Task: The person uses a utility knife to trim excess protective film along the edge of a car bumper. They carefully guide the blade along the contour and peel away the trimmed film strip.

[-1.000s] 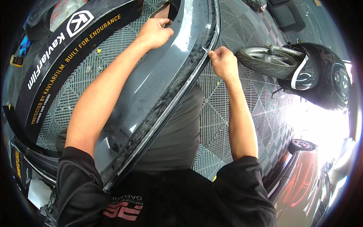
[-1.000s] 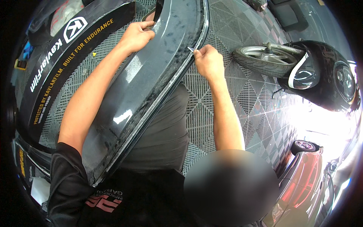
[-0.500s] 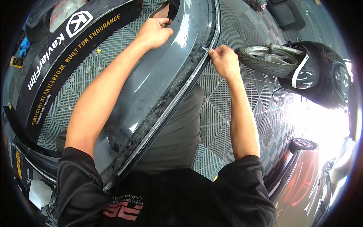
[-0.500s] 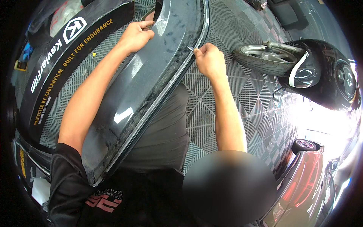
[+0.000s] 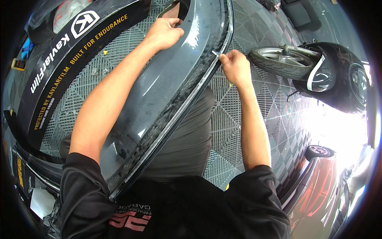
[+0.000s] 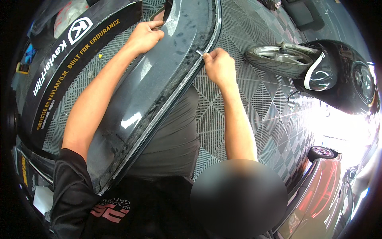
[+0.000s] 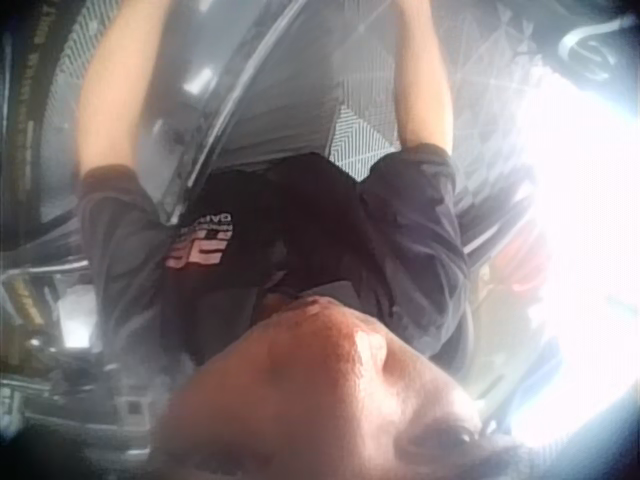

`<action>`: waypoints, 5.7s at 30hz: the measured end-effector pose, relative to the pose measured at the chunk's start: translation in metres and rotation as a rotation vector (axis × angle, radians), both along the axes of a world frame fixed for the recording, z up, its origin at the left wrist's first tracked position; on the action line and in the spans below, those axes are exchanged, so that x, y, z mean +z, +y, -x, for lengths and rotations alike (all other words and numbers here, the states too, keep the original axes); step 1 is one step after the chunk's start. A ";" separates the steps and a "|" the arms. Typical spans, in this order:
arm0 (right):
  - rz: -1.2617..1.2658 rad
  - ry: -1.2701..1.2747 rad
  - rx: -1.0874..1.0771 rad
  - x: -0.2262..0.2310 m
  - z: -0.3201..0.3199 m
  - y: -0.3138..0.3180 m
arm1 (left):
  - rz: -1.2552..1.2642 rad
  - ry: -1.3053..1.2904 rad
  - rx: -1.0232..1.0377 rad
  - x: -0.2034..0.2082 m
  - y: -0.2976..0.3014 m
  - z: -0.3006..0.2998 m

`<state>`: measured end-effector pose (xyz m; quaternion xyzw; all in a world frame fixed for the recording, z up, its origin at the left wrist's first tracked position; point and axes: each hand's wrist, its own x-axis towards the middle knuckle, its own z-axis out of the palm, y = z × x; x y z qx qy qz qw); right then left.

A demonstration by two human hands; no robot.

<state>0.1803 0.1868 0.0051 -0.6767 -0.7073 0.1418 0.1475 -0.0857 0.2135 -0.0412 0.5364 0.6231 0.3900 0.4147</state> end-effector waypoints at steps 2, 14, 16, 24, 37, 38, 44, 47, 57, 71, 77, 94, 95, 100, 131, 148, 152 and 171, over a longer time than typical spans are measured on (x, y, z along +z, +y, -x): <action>0.000 -0.018 0.002 0.001 0.002 0.006 | 0.007 0.006 0.004 0.002 -0.002 0.000; 0.028 -0.002 0.029 0.004 0.000 -0.019 | -0.044 0.003 -0.002 -0.007 0.004 -0.001; -0.011 0.052 -0.059 0.007 -0.003 -0.004 | -0.023 -0.014 -0.014 -0.005 0.003 -0.001; 0.017 0.017 -0.030 -0.005 0.003 -0.022 | -0.031 0.005 -0.009 -0.001 -0.001 0.000; 0.030 0.009 -0.024 0.003 0.004 -0.029 | -0.018 0.006 0.001 -0.004 -0.001 -0.003; 0.024 0.005 -0.044 0.003 0.005 -0.024 | -0.006 0.006 0.005 -0.005 0.000 -0.003; 0.015 -0.054 0.005 0.004 0.011 -0.041 | -0.002 0.032 -0.014 -0.008 0.004 -0.002; 0.061 -0.016 0.012 0.005 0.011 -0.059 | -0.035 0.027 0.008 -0.009 0.004 -0.003; 0.053 0.810 -0.290 -0.010 -0.031 0.001 | -0.169 0.245 0.029 0.005 -0.006 -0.004; 0.075 1.415 -0.382 -0.087 -0.006 0.023 | -0.248 0.289 -0.410 0.003 -0.095 -0.088; -0.073 1.506 -0.256 -0.100 0.011 0.022 | -0.269 0.322 -0.476 -0.002 -0.107 -0.088; -0.181 1.508 -0.362 -0.094 0.024 0.018 | -0.234 0.461 -0.544 0.015 -0.084 -0.088; -0.185 1.484 -0.372 -0.092 0.024 0.018 | -0.232 0.482 -0.534 0.016 -0.084 -0.089; -0.166 1.544 -0.353 -0.090 0.023 0.018 | -0.232 0.477 -0.536 0.017 -0.093 -0.089; -0.253 1.495 -0.458 -0.092 0.024 0.019 | 0.210 -0.357 -0.158 -0.010 -0.059 -0.105; 0.038 0.982 -0.192 -0.066 -0.032 -0.046 | -0.117 0.116 -0.286 0.023 -0.196 -0.053; 0.106 0.871 -0.079 -0.048 -0.027 -0.084 | -0.075 -0.006 -0.281 0.024 -0.180 -0.054; -0.057 0.470 0.138 -0.014 -0.007 -0.094 | 0.110 -0.252 -0.319 0.006 -0.089 -0.070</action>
